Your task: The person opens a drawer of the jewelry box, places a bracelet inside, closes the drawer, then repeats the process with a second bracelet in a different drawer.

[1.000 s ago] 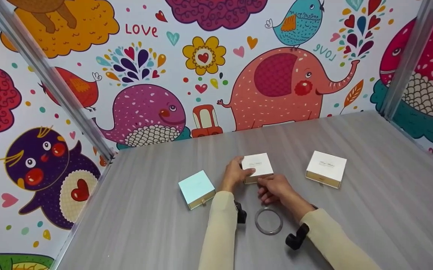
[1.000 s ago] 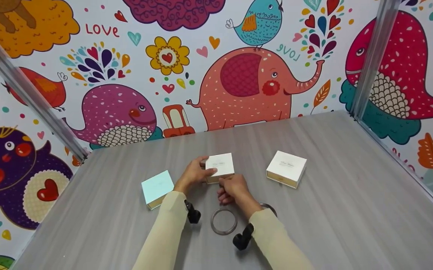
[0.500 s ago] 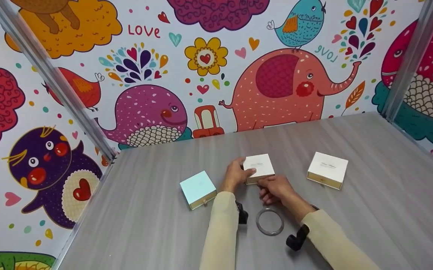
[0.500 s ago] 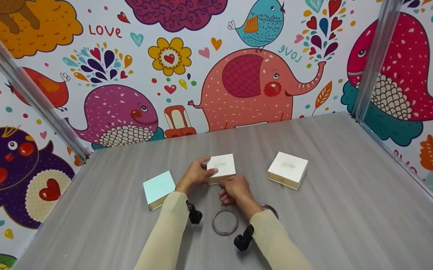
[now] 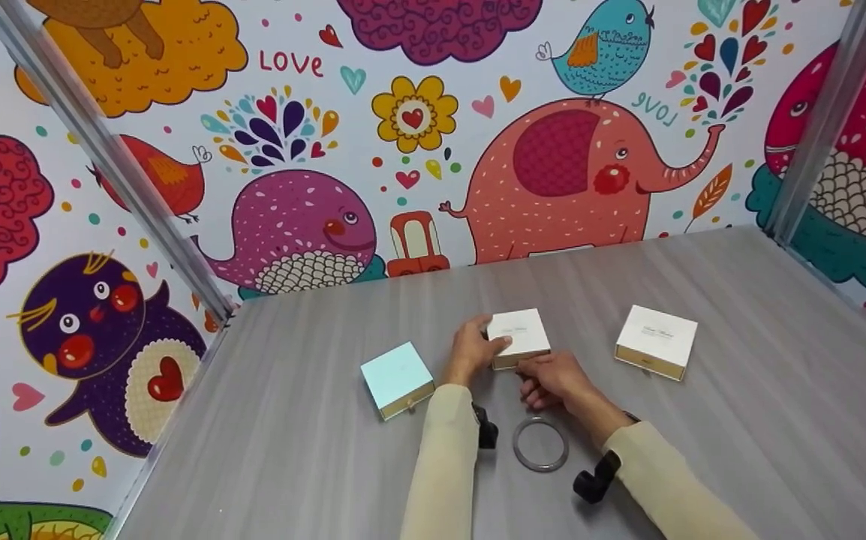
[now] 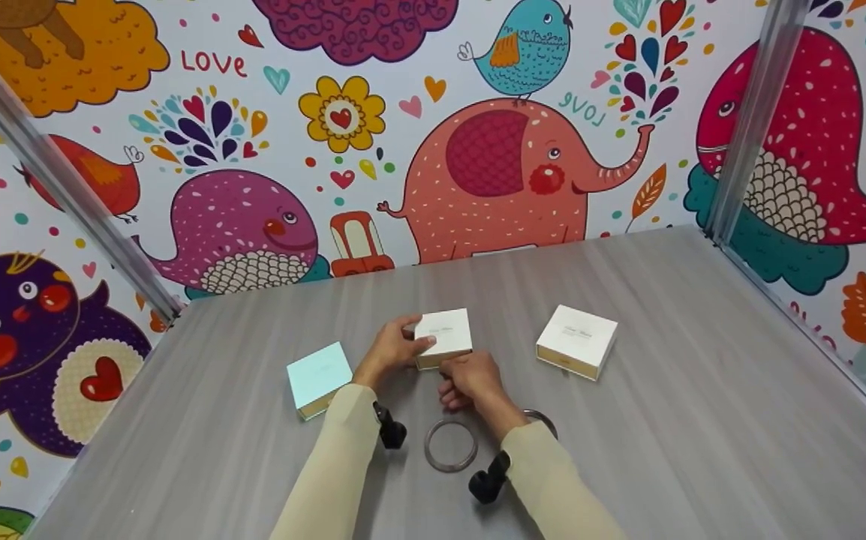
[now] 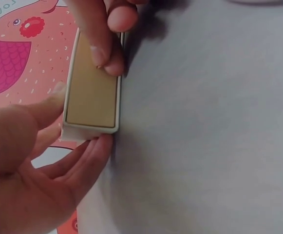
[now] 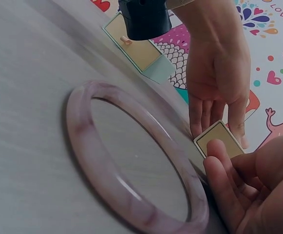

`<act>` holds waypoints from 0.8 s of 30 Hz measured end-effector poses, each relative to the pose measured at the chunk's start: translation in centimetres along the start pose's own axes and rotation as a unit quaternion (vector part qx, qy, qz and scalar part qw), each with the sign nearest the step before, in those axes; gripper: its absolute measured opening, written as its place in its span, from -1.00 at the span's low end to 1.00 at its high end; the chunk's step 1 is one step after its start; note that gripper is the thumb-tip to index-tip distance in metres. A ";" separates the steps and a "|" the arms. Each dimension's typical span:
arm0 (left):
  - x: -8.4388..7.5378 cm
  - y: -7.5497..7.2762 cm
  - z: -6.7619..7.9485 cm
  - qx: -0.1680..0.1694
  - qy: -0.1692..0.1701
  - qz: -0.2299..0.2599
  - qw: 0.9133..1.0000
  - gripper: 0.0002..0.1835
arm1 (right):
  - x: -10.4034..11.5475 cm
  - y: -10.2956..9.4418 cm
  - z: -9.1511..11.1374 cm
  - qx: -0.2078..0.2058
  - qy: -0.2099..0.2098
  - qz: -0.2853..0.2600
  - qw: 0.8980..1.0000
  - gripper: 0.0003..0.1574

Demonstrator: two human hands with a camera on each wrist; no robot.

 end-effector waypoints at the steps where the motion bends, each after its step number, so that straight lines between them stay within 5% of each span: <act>1: 0.0 0.0 0.0 -0.001 0.001 0.000 1.000 -0.42 | 0.0 0.0 0.0 0.001 -0.001 -0.001 1.000 -0.69; 24: 0.8 -0.1 -0.6 -0.008 -0.026 0.017 0.999 -0.42 | -0.1 0.0 0.5 -0.003 0.000 0.005 1.000 -0.70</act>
Point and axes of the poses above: each hand's wrist, its own z-axis away from the middle knuckle, its own y-axis out of the palm, x = y × z, the point moved 7 cm from there along -z, towards the middle knuckle, and after that the axes turned 12 degrees about z, right-handed, at the moved point
